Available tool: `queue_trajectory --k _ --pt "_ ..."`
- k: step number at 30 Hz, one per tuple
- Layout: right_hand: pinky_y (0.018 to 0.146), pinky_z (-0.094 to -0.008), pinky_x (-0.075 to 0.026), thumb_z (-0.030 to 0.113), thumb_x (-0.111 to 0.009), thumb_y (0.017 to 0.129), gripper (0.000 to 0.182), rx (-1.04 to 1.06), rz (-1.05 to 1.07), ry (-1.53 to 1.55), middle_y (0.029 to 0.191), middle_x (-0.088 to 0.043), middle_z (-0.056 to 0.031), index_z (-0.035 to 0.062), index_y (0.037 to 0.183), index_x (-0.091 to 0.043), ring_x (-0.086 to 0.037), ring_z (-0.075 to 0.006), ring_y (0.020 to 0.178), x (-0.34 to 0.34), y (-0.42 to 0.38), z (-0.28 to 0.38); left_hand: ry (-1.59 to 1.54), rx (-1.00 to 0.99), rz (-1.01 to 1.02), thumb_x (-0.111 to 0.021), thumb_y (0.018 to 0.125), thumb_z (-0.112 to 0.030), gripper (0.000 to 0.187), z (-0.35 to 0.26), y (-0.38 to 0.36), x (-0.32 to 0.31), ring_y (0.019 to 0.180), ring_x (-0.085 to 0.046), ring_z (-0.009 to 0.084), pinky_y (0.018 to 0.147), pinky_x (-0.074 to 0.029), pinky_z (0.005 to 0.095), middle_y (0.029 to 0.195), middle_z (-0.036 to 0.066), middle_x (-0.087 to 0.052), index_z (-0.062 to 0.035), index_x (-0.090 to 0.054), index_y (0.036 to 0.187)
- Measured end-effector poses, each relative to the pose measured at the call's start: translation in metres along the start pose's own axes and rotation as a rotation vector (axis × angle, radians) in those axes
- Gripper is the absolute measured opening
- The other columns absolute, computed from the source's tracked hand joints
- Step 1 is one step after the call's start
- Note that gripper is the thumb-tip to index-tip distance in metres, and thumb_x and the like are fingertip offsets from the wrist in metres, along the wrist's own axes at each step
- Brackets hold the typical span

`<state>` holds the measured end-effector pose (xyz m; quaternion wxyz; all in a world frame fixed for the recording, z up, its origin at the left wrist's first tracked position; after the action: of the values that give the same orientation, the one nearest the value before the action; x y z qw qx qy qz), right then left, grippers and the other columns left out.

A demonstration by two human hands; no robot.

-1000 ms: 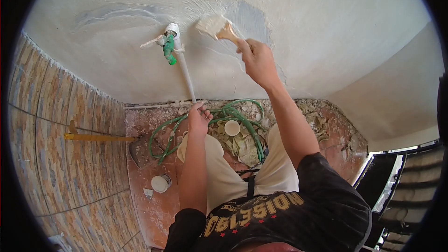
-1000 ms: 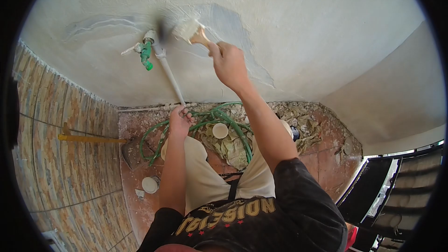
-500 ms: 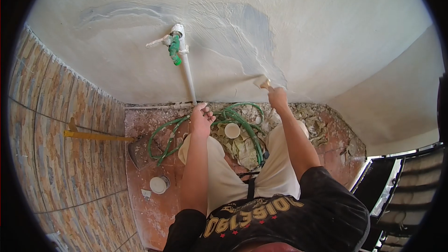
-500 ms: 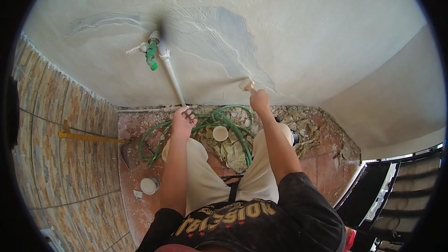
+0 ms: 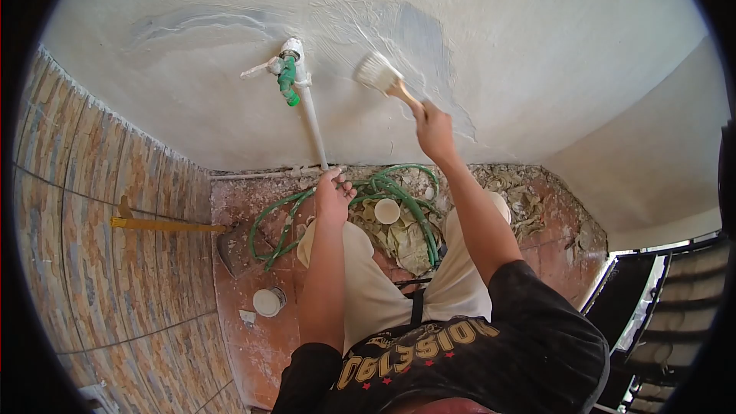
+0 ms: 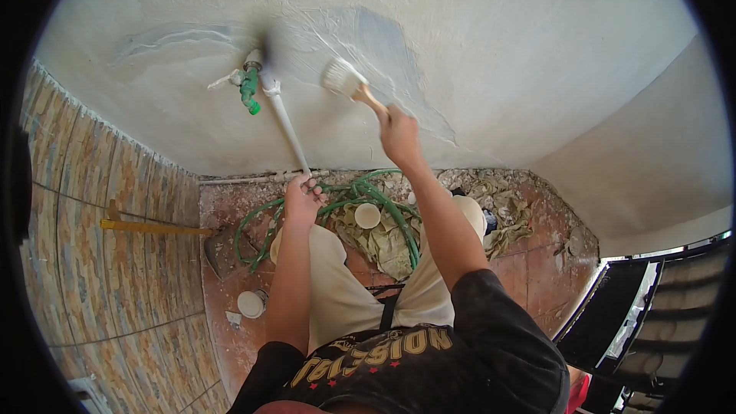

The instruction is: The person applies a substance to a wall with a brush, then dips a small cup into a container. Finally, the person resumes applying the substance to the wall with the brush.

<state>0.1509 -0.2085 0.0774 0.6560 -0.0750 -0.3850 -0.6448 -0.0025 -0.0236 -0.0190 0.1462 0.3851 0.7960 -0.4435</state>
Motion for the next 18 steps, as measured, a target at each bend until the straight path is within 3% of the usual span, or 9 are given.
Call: queue_trajectory --k 2,4,5,7,8,10,15,18 --pt "0.048 -0.0369 -0.040 0.029 -0.051 0.090 0.034 -0.131 -0.017 -0.032 0.059 -0.055 -0.0175 -0.0022 0.079 -0.059 -0.052 -0.0266 0.047 0.004 -0.031 -0.068 -0.011 0.008 -0.011 -0.057 0.081 -0.018 0.014 -0.001 -0.002 0.001 0.065 -0.044 0.0146 0.061 -0.040 0.0323 0.074 0.001 -0.044 -0.0101 -0.045 0.082" --pt "0.048 -0.0385 -0.043 0.033 -0.049 0.089 0.039 -0.523 0.072 0.013 0.059 -0.057 -0.0181 -0.0032 0.077 -0.060 -0.054 -0.0279 0.046 0.004 -0.064 -0.144 -0.011 0.014 0.005 -0.056 0.081 -0.018 0.012 0.000 -0.001 -0.001 0.065 -0.044 0.0139 0.062 -0.039 0.0317 0.073 -0.001 -0.044 -0.0108 -0.047 0.083" --pt "0.048 -0.0385 -0.043 0.033 -0.049 0.089 0.039 -0.522 0.065 0.006 0.059 -0.057 -0.0181 -0.0032 0.077 -0.060 -0.054 -0.0279 0.046 0.006 -0.070 -0.156 -0.014 0.019 0.013 -0.056 0.081 -0.018 0.012 0.002 0.001 -0.003 0.065 -0.044 0.0139 0.062 -0.039 0.0317 0.073 -0.001 -0.044 -0.0108 -0.047 0.083" --pt "0.048 -0.0390 -0.045 0.032 -0.048 0.088 0.042 -0.771 0.146 -0.195 0.060 -0.057 -0.0196 -0.0047 0.075 -0.062 -0.057 -0.0270 0.046 0.014 -0.079 -0.166 0.018 0.010 0.022 -0.055 0.081 -0.018 0.010 0.002 0.002 -0.005 0.064 -0.043 0.0133 0.062 -0.039 0.0315 0.073 -0.002 -0.044 -0.0116 -0.047 0.083" --pt "0.049 -0.0377 -0.046 0.031 -0.046 0.087 0.042 -0.641 0.229 -0.196 0.057 -0.056 -0.0184 -0.0056 0.076 -0.064 -0.060 -0.0252 0.049 0.013 -0.072 -0.164 0.022 0.016 0.008 -0.054 0.082 -0.018 0.010 0.003 0.001 -0.006 0.064 -0.043 0.0129 0.061 -0.039 0.0313 0.072 -0.002 -0.044 -0.0123 -0.047 0.081" --pt "0.047 -0.0369 -0.044 0.032 -0.047 0.086 0.042 -0.297 0.126 -0.162 0.053 -0.054 -0.0149 -0.0048 0.074 -0.064 -0.057 -0.0238 0.046 0.009 -0.038 -0.124 0.019 0.008 0.007 -0.054 0.082 -0.019 0.011 0.003 0.002 -0.005 0.064 -0.043 0.0131 0.061 -0.039 0.0315 0.072 -0.002 -0.044 -0.0120 -0.046 0.082" --pt "0.043 -0.0314 -0.034 0.028 -0.046 0.091 0.038 0.009 0.016 0.230 0.048 -0.044 -0.0070 -0.0031 0.073 -0.061 -0.042 -0.0134 0.042 0.053 0.017 0.095 0.025 -0.010 0.002 -0.055 0.082 -0.019 0.013 0.002 0.002 0.000 0.064 -0.044 0.0138 0.061 -0.040 0.0326 0.074 0.000 -0.043 -0.0111 -0.044 0.082" --pt "0.043 -0.0302 -0.033 0.026 -0.047 0.093 0.036 0.066 -0.048 0.292 0.049 -0.042 -0.0062 -0.0029 0.075 -0.060 -0.041 -0.0114 0.043 0.051 0.028 0.117 0.040 -0.027 -0.020 -0.054 0.083 -0.019 0.013 0.001 0.002 0.001 0.065 -0.044 0.0144 0.060 -0.040 0.0328 0.076 0.000 -0.042 -0.0104 -0.045 0.085"
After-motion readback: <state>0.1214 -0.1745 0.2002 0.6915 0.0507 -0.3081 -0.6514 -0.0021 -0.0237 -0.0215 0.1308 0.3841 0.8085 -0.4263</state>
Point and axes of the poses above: each hand's wrist, its own y-axis towards the middle knuckle, its own x-axis out of the back of the hand, z = x × y, the point moved 3 cm from there along y, towards the middle knuckle
